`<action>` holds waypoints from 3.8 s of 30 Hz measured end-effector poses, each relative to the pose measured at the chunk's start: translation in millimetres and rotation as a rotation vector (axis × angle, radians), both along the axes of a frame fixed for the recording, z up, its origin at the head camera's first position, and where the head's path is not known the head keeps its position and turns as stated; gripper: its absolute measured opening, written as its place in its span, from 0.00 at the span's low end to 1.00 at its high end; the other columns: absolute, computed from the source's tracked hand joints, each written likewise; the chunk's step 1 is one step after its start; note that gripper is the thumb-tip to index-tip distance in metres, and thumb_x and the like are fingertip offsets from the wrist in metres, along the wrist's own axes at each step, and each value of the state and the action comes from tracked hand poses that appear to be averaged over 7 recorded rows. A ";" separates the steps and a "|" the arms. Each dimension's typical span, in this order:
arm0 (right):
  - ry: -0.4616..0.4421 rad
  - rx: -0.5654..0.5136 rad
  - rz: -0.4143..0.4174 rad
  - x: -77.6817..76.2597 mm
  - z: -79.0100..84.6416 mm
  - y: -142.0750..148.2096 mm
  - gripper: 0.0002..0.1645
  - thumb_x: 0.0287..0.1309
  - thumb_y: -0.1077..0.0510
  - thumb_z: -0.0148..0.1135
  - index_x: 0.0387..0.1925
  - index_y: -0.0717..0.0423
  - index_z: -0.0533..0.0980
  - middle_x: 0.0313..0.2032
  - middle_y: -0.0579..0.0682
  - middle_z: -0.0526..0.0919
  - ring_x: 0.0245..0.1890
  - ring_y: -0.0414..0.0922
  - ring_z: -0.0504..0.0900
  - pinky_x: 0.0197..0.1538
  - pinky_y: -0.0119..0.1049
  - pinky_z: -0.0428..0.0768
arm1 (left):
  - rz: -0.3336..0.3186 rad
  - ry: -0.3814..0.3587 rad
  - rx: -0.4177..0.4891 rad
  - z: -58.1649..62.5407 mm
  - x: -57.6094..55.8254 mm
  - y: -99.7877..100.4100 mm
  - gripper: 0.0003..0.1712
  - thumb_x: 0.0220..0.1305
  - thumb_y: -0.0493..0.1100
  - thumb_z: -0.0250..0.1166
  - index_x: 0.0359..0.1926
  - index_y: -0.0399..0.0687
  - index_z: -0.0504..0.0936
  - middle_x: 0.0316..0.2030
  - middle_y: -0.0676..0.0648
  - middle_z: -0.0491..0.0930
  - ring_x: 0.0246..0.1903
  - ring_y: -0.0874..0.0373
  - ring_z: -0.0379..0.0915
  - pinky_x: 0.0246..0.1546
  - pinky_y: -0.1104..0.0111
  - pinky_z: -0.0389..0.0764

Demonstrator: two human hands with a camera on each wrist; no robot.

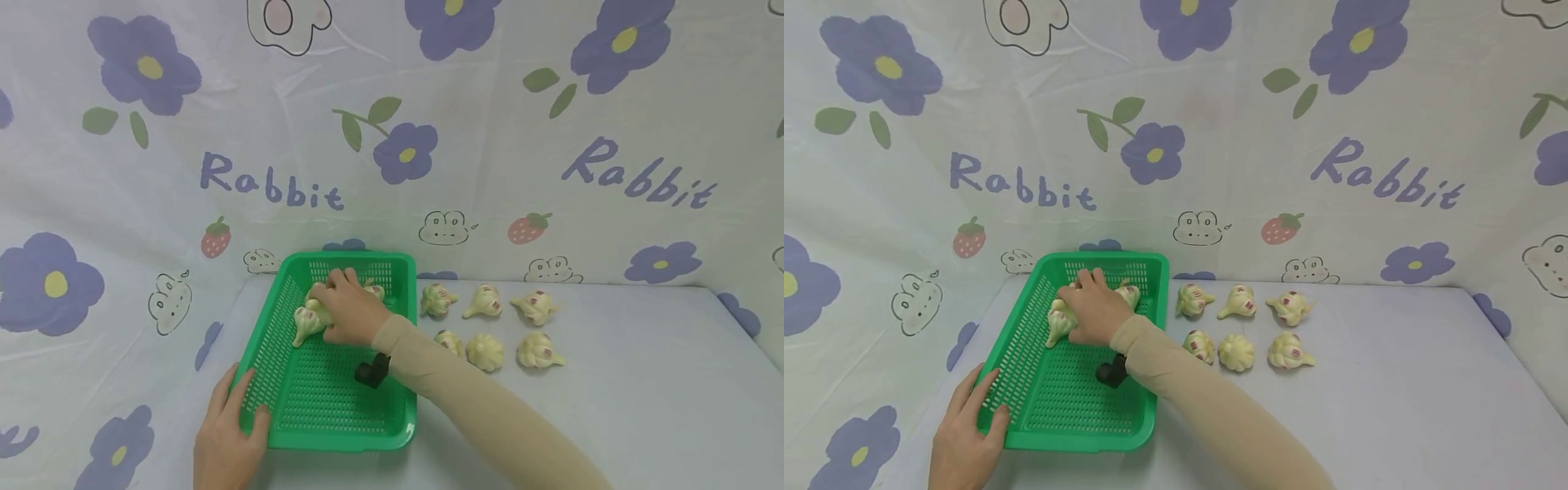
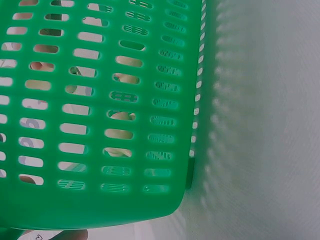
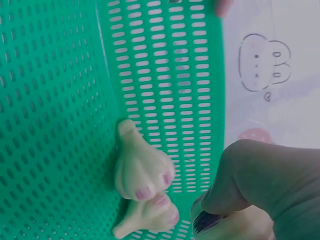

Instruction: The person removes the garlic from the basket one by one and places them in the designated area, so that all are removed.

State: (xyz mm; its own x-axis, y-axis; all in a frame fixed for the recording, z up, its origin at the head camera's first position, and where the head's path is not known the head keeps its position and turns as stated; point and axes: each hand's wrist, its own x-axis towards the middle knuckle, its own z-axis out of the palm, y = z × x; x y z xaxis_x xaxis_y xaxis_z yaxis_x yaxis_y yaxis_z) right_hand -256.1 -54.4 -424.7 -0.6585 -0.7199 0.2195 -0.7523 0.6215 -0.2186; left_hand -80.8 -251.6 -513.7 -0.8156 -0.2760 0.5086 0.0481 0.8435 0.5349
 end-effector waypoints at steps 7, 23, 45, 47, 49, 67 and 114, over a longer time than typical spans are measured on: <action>-0.038 -0.024 -0.025 5.9 4.5 13.0 0.44 0.55 0.57 0.72 0.75 0.45 0.69 0.59 0.56 0.72 0.51 0.49 0.64 0.36 0.34 0.71 | 0.004 -0.011 0.005 0.0 -0.3 -0.4 0.32 0.62 0.37 0.65 0.69 0.44 0.78 0.71 0.41 0.72 0.60 0.35 0.79 0.50 0.38 0.83; -0.016 -0.180 -0.008 26.1 8.5 58.7 0.32 0.50 0.65 0.67 0.60 0.49 0.78 0.55 0.57 0.72 0.50 0.53 0.64 0.39 0.39 0.74 | 0.000 -0.008 -0.003 -2.0 -1.4 -2.6 0.32 0.61 0.37 0.65 0.69 0.44 0.78 0.71 0.42 0.72 0.59 0.37 0.80 0.49 0.39 0.83; 0.082 -0.256 -0.054 62.8 0.7 124.0 0.33 0.47 0.66 0.72 0.58 0.52 0.79 0.54 0.54 0.72 0.54 0.52 0.66 0.45 0.39 0.78 | -0.010 -0.017 0.012 -1.1 -0.9 -3.8 0.33 0.61 0.36 0.66 0.69 0.44 0.77 0.72 0.40 0.71 0.64 0.34 0.75 0.53 0.37 0.81; 0.094 -0.260 -0.061 65.7 0.2 128.0 0.33 0.46 0.67 0.72 0.58 0.52 0.79 0.54 0.54 0.73 0.54 0.52 0.67 0.45 0.38 0.79 | -0.010 -0.019 0.011 -0.8 -1.0 -3.7 0.33 0.61 0.36 0.66 0.69 0.44 0.77 0.71 0.40 0.71 0.64 0.34 0.75 0.53 0.37 0.81; 0.110 -0.266 -0.066 68.0 -0.5 132.2 0.33 0.44 0.67 0.71 0.57 0.51 0.79 0.53 0.53 0.72 0.53 0.51 0.67 0.44 0.38 0.79 | -0.010 -0.019 0.009 -0.3 -1.1 -3.4 0.33 0.61 0.36 0.66 0.69 0.44 0.77 0.71 0.40 0.71 0.65 0.34 0.74 0.53 0.37 0.80; 0.172 -0.293 -0.093 82.7 -17.8 163.7 0.34 0.40 0.68 0.71 0.56 0.52 0.79 0.52 0.53 0.74 0.50 0.51 0.69 0.44 0.38 0.80 | -0.006 -0.027 0.007 5.1 -0.1 -0.4 0.32 0.62 0.36 0.65 0.69 0.44 0.77 0.71 0.40 0.71 0.66 0.34 0.73 0.54 0.36 0.80; 0.027 -0.123 -0.123 103.8 -93.1 168.4 0.37 0.32 0.69 0.73 0.52 0.51 0.81 0.51 0.54 0.75 0.49 0.48 0.70 0.43 0.38 0.78 | -0.010 -0.008 0.003 3.2 0.3 -0.6 0.32 0.61 0.35 0.66 0.68 0.42 0.78 0.71 0.38 0.72 0.64 0.33 0.75 0.51 0.36 0.81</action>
State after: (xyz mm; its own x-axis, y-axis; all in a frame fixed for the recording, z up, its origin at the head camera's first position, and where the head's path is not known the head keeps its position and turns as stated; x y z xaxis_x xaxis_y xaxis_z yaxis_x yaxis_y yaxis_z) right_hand -152.3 113.9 -517.8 -0.7327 -0.6005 0.3203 -0.6787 0.6792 -0.2794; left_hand -80.5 -252.2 -510.5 -0.8226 -0.2689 0.5011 0.0523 0.8416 0.5376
